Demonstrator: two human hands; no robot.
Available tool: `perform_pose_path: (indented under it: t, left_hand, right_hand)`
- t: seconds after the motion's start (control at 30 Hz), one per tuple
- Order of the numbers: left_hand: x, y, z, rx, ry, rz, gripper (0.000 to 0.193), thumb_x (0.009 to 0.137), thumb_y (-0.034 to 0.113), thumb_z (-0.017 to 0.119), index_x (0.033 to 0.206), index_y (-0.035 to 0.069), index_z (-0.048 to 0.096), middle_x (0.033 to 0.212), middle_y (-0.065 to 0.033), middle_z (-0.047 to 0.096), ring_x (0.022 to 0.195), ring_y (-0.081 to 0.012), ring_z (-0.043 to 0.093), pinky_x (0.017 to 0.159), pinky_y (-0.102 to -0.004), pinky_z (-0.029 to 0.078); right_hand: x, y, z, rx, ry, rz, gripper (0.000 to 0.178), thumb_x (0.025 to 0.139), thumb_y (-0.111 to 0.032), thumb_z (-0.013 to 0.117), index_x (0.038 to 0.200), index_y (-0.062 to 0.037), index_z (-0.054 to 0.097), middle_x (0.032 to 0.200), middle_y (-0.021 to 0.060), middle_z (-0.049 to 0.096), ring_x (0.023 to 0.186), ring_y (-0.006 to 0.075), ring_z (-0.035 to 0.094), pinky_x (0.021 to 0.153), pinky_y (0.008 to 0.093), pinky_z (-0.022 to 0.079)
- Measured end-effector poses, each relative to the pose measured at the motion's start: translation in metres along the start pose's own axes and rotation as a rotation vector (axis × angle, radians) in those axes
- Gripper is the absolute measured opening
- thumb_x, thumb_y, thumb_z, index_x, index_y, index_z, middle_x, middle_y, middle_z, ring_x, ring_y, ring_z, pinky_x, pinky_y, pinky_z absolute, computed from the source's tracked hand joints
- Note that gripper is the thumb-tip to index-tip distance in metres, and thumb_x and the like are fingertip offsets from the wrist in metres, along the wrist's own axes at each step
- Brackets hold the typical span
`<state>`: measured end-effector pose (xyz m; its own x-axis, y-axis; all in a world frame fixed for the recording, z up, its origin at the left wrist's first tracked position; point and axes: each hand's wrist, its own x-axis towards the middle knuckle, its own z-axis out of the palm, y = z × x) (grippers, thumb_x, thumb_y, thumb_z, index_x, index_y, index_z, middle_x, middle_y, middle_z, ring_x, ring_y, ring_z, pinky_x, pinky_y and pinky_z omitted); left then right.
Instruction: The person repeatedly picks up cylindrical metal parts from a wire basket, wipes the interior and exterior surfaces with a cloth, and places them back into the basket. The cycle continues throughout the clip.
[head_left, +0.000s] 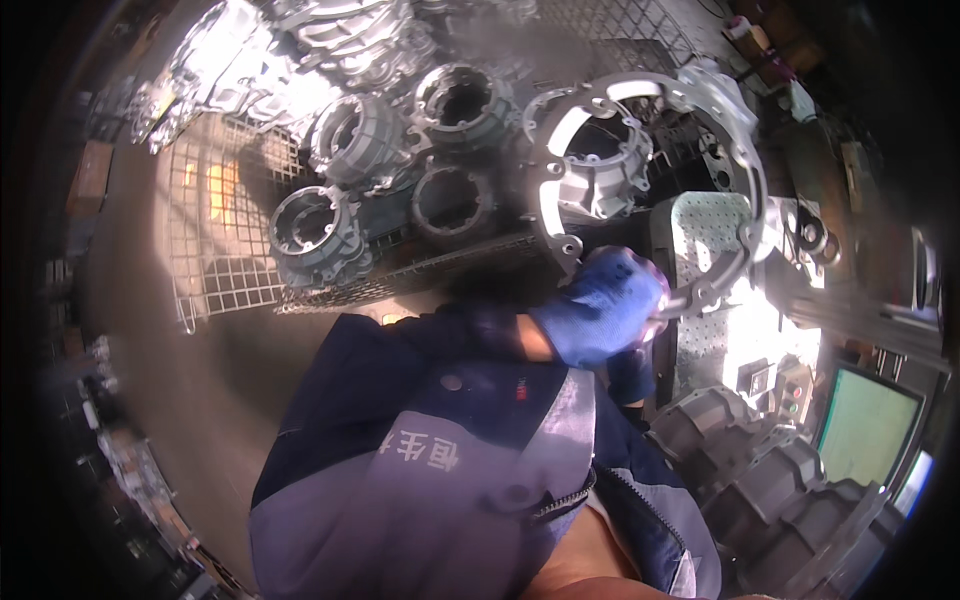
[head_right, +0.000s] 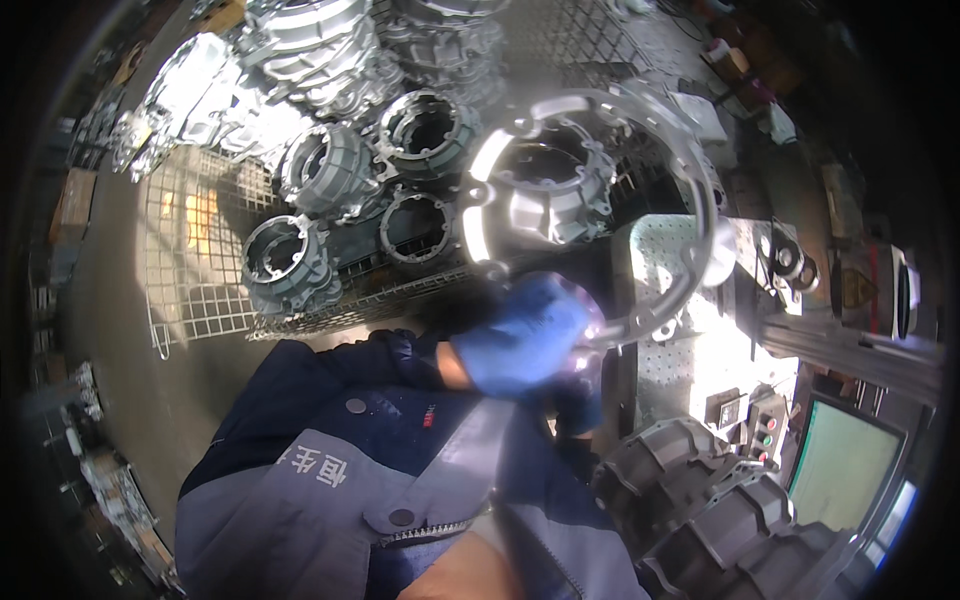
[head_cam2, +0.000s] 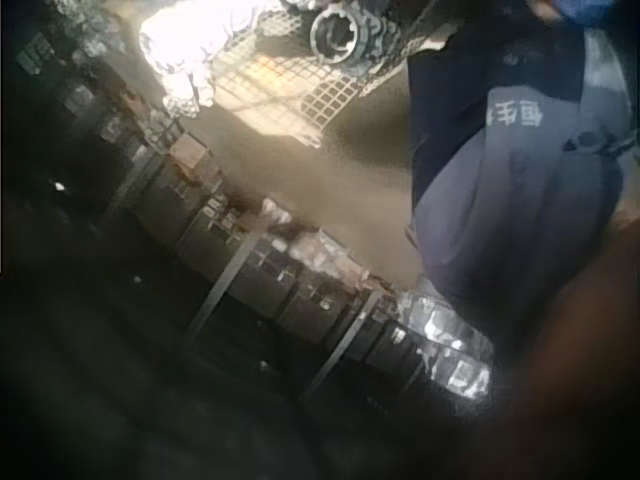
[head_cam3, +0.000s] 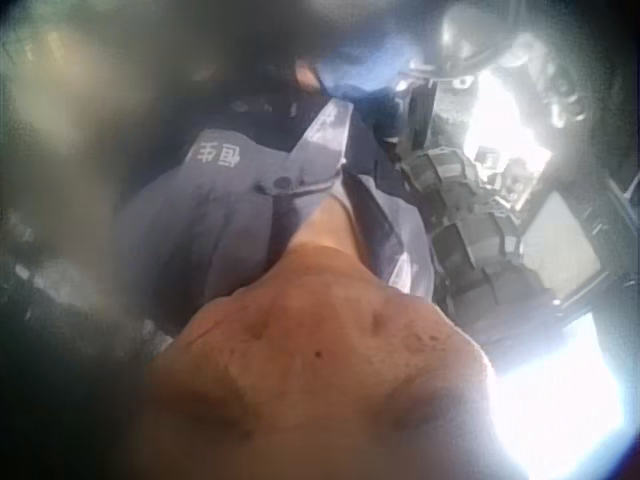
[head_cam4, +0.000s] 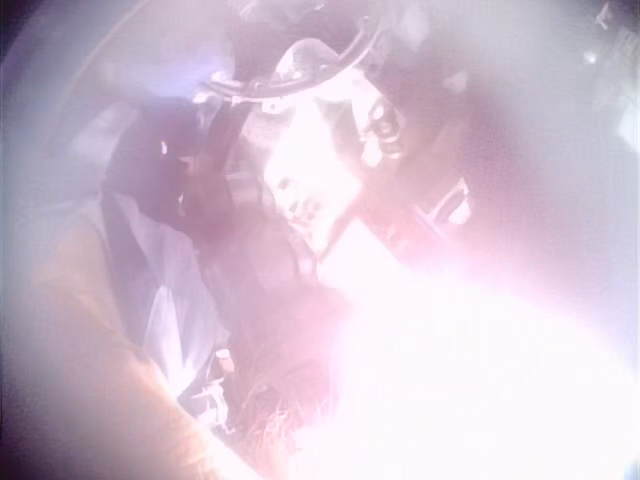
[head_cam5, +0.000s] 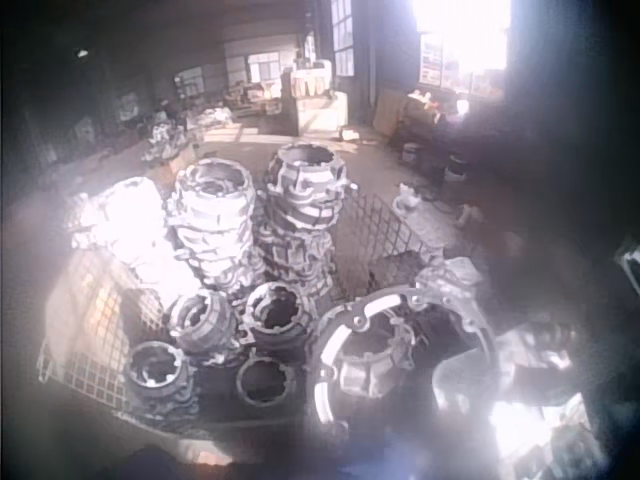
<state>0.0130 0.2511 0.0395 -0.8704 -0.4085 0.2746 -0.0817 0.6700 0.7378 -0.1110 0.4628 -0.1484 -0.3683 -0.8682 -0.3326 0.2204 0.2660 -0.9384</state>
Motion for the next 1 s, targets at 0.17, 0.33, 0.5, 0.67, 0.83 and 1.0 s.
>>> perform_pose_path:
  t: [0.17, 0.33, 0.5, 0.67, 0.83, 1.0]
  left_hand:
    - [-0.035, -0.041, -0.045, -0.081, 0.101, -0.385, 0.023, 0.092, 0.023, 0.073, 0.093, 0.000, 0.067, 0.074, -0.0139, 0.065, 0.067, -0.0273, 0.064, 0.063, -0.0396, 0.049]
    - [-0.082, -0.111, -0.094, -0.055, 0.238, -0.820, 0.029, 0.094, 0.029, 0.071, 0.100, 0.001, 0.071, 0.080, -0.0134, 0.070, 0.072, -0.0204, 0.068, 0.069, -0.0373, 0.053]
    - [-0.118, -0.231, -0.125, 0.045, 0.025, -1.119, 0.048, 0.094, 0.050, 0.065, 0.104, 0.004, 0.074, 0.096, -0.0214, 0.074, 0.092, -0.0376, 0.072, 0.084, -0.0456, 0.053]
    - [-0.147, -0.358, -0.112, 0.161, -0.154, -1.159, 0.049, 0.094, 0.051, 0.061, 0.109, 0.008, 0.076, 0.111, -0.0206, 0.073, 0.103, -0.0380, 0.070, 0.091, -0.0460, 0.054]
    - [-0.150, -0.427, -0.061, 0.115, -0.286, -1.260, 0.049, 0.086, 0.047, 0.061, 0.111, 0.008, 0.077, 0.113, -0.0196, 0.073, 0.109, -0.0382, 0.069, 0.094, -0.0470, 0.054]
    - [-0.150, -0.463, -0.009, 0.093, -0.352, -1.083, 0.049, 0.087, 0.046, 0.061, 0.117, 0.010, 0.075, 0.118, -0.0160, 0.073, 0.111, -0.0364, 0.070, 0.096, -0.0476, 0.054]
  right_hand:
    - [0.048, -0.036, 0.052, 0.205, -0.249, 0.062, 0.038, 0.101, -0.026, 0.061, 0.121, 0.0063, 0.061, 0.103, 0.0152, 0.071, 0.089, 0.0218, 0.071, 0.073, 0.0337, 0.059]
    - [0.109, -0.057, 0.124, 0.298, -0.526, 0.187, 0.041, 0.092, -0.028, 0.072, 0.115, 0.0060, 0.069, 0.097, 0.0083, 0.074, 0.083, 0.0149, 0.070, 0.071, 0.0285, 0.058]
    - [0.177, -0.015, 0.213, -0.030, -0.752, -0.095, 0.048, 0.085, -0.018, 0.074, 0.127, 0.0017, 0.063, 0.094, 0.0124, 0.072, 0.084, 0.0227, 0.072, 0.077, 0.0340, 0.059]
    - [0.213, -0.014, 0.267, -0.587, -0.818, -0.052, 0.037, 0.085, -0.019, 0.069, 0.119, -0.0027, 0.066, 0.106, 0.0167, 0.070, 0.099, 0.0313, 0.070, 0.085, 0.0412, 0.055]
    - [0.204, -0.020, 0.259, -0.923, -0.757, -0.074, 0.028, 0.091, -0.013, 0.063, 0.116, -0.0035, 0.068, 0.109, 0.0150, 0.070, 0.099, 0.0291, 0.070, 0.085, 0.0373, 0.055]
    - [0.183, 0.012, 0.233, -0.840, -0.647, 0.190, 0.030, 0.089, -0.009, 0.063, 0.118, -0.0022, 0.067, 0.111, 0.0148, 0.070, 0.099, 0.0288, 0.070, 0.084, 0.0364, 0.056]
